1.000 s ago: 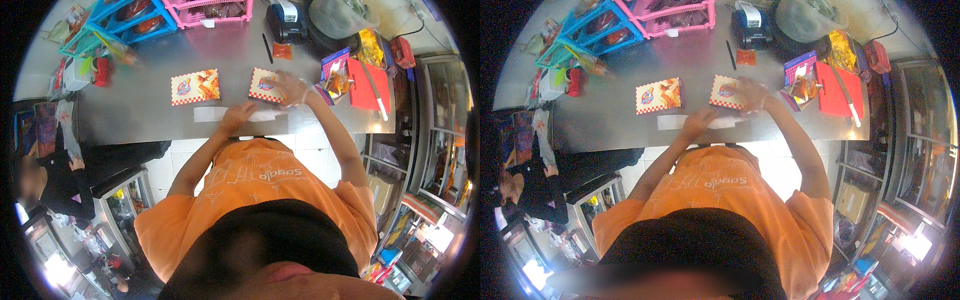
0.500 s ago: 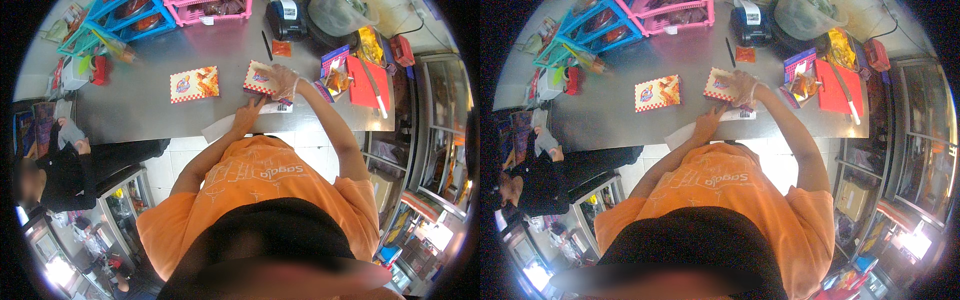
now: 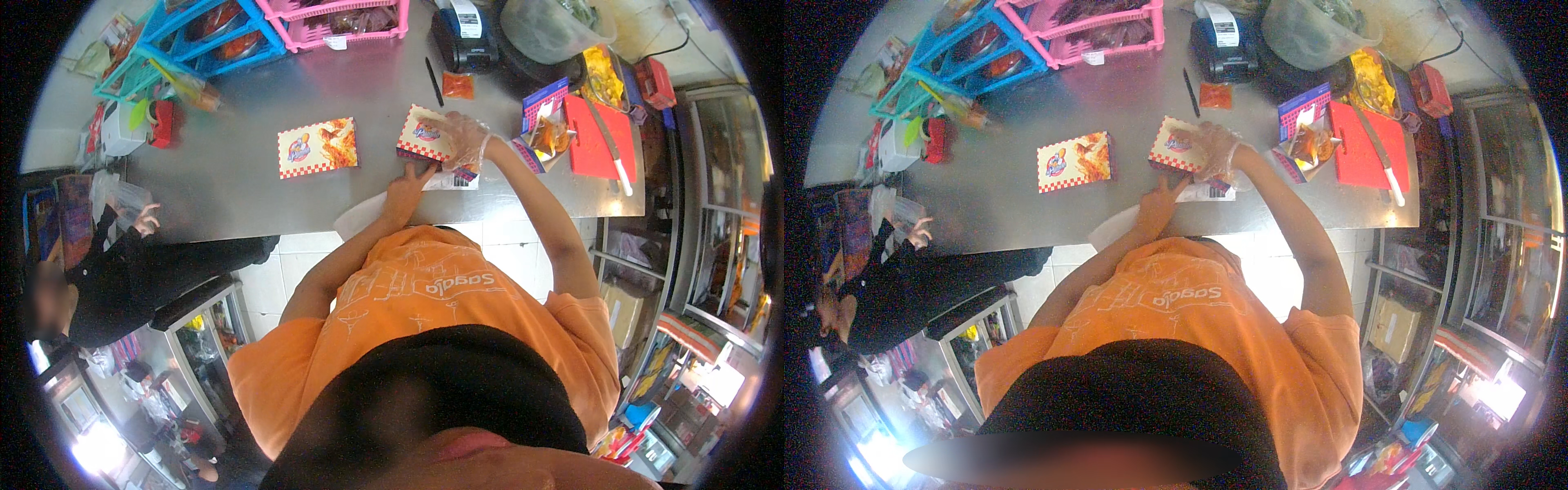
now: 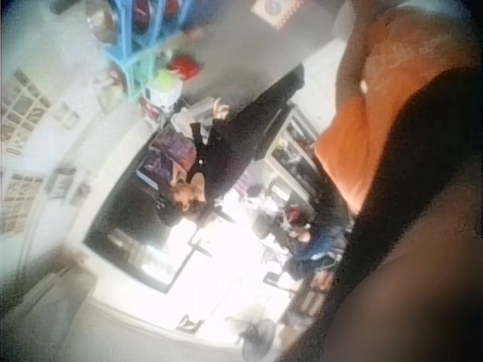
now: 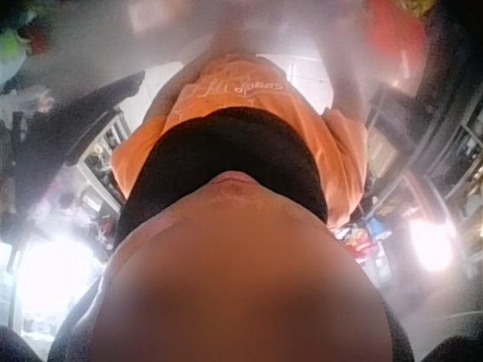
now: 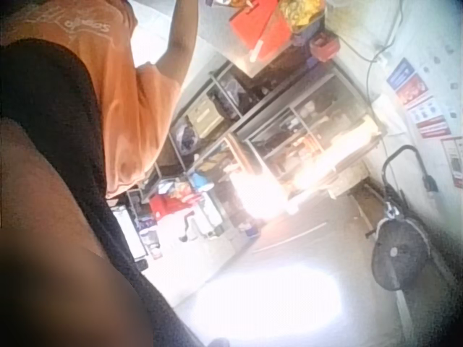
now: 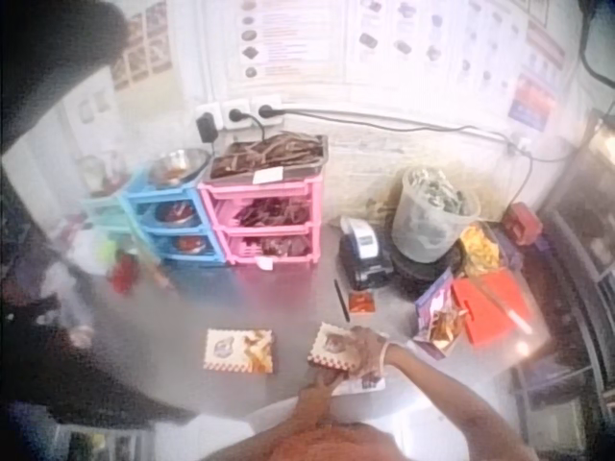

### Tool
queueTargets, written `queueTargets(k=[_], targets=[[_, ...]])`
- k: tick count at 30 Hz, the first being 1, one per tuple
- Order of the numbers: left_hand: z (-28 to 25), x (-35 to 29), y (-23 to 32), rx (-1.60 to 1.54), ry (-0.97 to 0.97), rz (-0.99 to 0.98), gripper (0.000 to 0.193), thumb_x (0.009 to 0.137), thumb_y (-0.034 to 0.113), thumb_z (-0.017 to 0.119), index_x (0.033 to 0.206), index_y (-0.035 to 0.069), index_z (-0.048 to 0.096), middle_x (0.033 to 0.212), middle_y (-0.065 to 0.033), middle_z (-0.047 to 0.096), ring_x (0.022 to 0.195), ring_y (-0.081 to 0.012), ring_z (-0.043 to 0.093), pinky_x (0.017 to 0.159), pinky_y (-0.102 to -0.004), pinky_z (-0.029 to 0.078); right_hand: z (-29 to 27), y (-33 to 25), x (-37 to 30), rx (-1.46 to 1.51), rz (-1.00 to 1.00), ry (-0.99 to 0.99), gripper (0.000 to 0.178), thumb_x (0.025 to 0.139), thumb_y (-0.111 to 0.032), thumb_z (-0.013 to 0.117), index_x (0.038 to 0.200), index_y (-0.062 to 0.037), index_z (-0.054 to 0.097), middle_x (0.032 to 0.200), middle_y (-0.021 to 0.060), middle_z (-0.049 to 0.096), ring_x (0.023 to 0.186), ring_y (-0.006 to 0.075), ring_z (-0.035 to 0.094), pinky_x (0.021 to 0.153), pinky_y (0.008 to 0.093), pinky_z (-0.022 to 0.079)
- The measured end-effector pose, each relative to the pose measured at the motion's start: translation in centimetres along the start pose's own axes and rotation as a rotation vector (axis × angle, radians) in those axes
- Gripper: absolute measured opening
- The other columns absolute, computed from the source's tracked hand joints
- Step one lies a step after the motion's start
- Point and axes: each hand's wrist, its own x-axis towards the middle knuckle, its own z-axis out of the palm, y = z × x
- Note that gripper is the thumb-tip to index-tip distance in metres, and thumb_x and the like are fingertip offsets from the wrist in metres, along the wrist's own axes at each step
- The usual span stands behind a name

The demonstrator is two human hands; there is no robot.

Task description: The person assembles food orders by reading printed receipts, retrieving fried chicken from a heated display, and placing items into paper bags and boxes. They also add condiment packets and white round items from a cooler, then hand completed orders to a coworker.

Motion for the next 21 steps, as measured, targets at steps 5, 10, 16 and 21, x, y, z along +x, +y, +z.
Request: queueTargets(k=[5, 10, 16, 21], targets=[[0.0, 0.4, -0.2, -0.116, -0.015, 0.007, 0.061, 0.074, 0.025, 0.068, 0.129, 0.029, 0.043, 0.102, -0.0144, 0.05, 0.06, -0.0249, 0.064, 0.051, -0.032, 0.054, 0.1, 0.2, -0.3, -0.012, -0.065, 0.056, 0.111, 0.039, -0.043, 0.085, 0.138, -0.0227, 0.039, 0.115, 0.0171, 0.054, 0.108, 0.0367, 0.051, 0.094, 0.044, 0.042], [0.2, 0.7, -0.4, -0.201, -0.033, 0.044, 0.056, 0.077, 0.027, 0.066, 0.128, 0.024, 0.044, 0.105, -0.0183, 0.053, 0.066, -0.0288, 0.065, 0.056, -0.0359, 0.055, 0.0, 0.0, 0.1, -0.044, -0.033, 0.023, 0.11, 0.041, -0.037, 0.084, 0.139, -0.0233, 0.036, 0.118, 0.0168, 0.052, 0.11, 0.0369, 0.05, 0.096, 0.0435, 0.041], [-2.1, -1.7, -3.8, -0.341, -0.203, 0.107, 0.049, 0.084, 0.028, 0.059, 0.13, 0.018, 0.044, 0.101, -0.0164, 0.057, 0.084, -0.0301, 0.064, 0.071, -0.0397, 0.052, 1.9, -0.9, -0.3, -0.222, -0.002, 0.132, 0.097, 0.055, -0.035, 0.08, 0.14, -0.0298, 0.033, 0.13, 0.016, 0.043, 0.117, 0.0357, 0.044, 0.098, 0.0483, 0.037], [-5.5, -7.0, -7.5, -0.81, -0.019, -0.2, 0.047, 0.089, 0.029, 0.054, 0.132, 0.014, 0.043, 0.11, -0.0183, 0.058, 0.095, -0.0261, 0.062, 0.084, -0.0378, 0.048, 4.0, -2.5, -1.2, -0.482, 0.105, 0.309, 0.089, 0.065, -0.047, 0.073, 0.141, -0.0335, 0.028, 0.133, 0.016, 0.039, 0.119, 0.0385, 0.042, 0.098, 0.0506, 0.036]])
